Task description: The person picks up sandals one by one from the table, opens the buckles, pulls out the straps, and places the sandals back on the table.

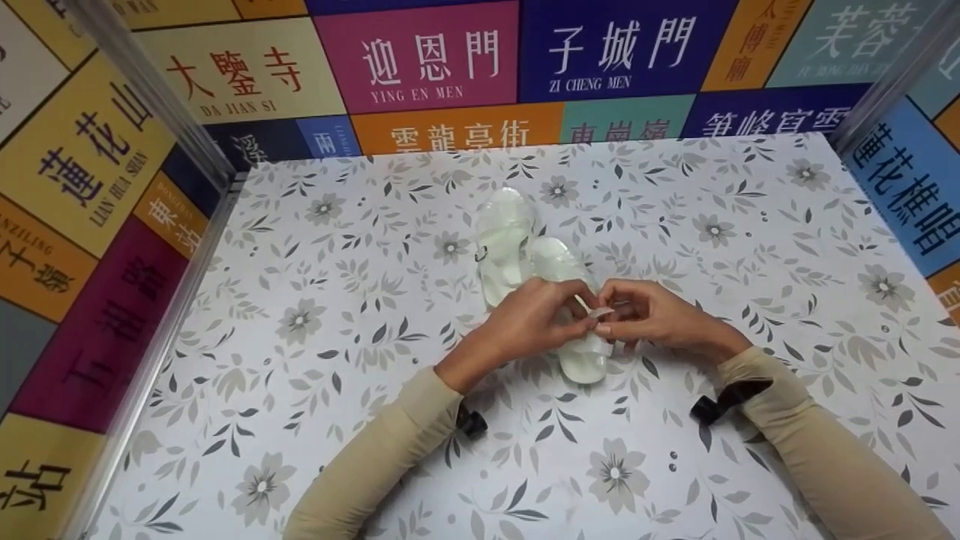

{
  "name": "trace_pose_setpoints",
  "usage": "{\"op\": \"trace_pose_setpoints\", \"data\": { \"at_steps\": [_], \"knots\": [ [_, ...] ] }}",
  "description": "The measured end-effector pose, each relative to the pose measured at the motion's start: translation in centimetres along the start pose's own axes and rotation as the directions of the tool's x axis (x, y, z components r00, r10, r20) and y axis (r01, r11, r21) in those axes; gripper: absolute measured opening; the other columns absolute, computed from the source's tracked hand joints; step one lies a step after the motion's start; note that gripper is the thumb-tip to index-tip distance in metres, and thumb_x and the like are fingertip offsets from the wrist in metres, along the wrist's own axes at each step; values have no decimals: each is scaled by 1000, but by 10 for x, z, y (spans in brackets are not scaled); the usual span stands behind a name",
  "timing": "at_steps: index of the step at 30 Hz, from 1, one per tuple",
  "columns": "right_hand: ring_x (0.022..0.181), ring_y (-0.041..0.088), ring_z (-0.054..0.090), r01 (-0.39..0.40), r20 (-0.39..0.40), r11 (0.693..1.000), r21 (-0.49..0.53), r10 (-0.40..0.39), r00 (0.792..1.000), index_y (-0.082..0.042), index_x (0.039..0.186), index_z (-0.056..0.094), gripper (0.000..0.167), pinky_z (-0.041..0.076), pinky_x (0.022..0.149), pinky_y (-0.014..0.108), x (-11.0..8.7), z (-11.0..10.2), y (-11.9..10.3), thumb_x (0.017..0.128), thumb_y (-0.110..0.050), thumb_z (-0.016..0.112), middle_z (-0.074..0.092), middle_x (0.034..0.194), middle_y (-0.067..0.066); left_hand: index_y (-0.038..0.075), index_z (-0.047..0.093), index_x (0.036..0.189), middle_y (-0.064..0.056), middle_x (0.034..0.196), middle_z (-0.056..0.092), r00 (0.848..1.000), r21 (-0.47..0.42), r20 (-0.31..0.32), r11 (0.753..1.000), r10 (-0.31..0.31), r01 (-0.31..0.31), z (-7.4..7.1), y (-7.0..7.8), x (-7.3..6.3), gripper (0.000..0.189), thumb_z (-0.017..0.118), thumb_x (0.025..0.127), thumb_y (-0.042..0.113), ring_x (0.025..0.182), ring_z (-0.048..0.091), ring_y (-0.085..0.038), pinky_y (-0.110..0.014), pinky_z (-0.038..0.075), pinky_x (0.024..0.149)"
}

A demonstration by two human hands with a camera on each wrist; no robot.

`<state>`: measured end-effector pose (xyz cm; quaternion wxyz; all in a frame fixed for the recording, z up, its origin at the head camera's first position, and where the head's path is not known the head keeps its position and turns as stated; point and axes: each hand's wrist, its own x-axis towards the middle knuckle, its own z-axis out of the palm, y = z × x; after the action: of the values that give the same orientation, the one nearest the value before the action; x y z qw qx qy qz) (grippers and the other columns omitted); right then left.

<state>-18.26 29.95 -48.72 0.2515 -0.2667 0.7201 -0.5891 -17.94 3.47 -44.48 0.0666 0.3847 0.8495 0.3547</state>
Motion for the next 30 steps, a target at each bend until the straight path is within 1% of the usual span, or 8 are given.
{"op": "trace_pose_setpoints", "data": {
  "at_steps": [6,10,13,17,19,22,26,30],
  "knots": [
    [77,17,71,58,-5,998,-22,-58,998,4,106,62,11,61,57,35,0,-1,1,105,-5,67,71,91,17,14,78,118,3,111,83,999,41,-25,998,39,-38,-2,0,0,22,80,100,27,100,76,-5,-11,56,90],
    [79,22,70,81,-15,997,16,-81,997,3,106,63,7,62,59,39,-2,-3,1,106,-3,63,68,91,25,12,79,116,2,111,83,997,53,-27,996,74,-72,-2,-1,0,23,81,99,27,102,76,-9,-16,58,93],
    [80,25,71,92,-15,994,51,-91,996,4,106,63,6,63,60,41,-3,-4,2,106,-2,61,67,92,28,12,79,115,2,110,82,997,54,-26,996,76,-74,-2,-1,0,23,82,98,28,94,75,-10,-18,58,86],
    [81,26,72,105,-10,992,74,-104,994,5,106,63,6,63,59,41,-3,-5,2,105,0,61,67,92,31,14,79,115,3,108,82,999,56,-17,997,51,-50,-3,0,-1,23,81,99,30,76,69,-9,-15,52,72],
    [81,26,73,102,-8,991,84,-102,995,6,107,63,6,63,59,42,-3,-5,3,105,0,62,67,93,32,15,79,115,4,108,83,999,61,-13,997,39,-38,-4,0,-1,22,81,99,30,74,67,-9,-16,50,70],
    [82,27,73,100,-3,991,91,-100,995,6,107,64,7,64,59,44,-3,-5,3,105,0,62,67,94,33,15,80,115,4,110,83,1000,56,-12,998,28,-27,-4,0,-1,21,81,100,29,81,72,-11,-16,52,74],
    [82,26,74,99,3,993,69,-100,995,6,106,65,6,64,60,42,-2,-6,3,106,0,62,67,95,33,15,80,113,2,112,83,999,36,-20,999,36,-35,-3,0,-1,19,81,100,28,100,78,-12,-19,59,89],
    [81,25,74,90,5,994,56,-90,996,6,106,65,6,65,61,39,-2,-6,3,106,0,63,67,94,33,14,81,112,2,111,84,998,33,-36,999,42,-41,-2,1,0,18,81,99,27,105,77,-10,-18,59,94]
  ]
}}
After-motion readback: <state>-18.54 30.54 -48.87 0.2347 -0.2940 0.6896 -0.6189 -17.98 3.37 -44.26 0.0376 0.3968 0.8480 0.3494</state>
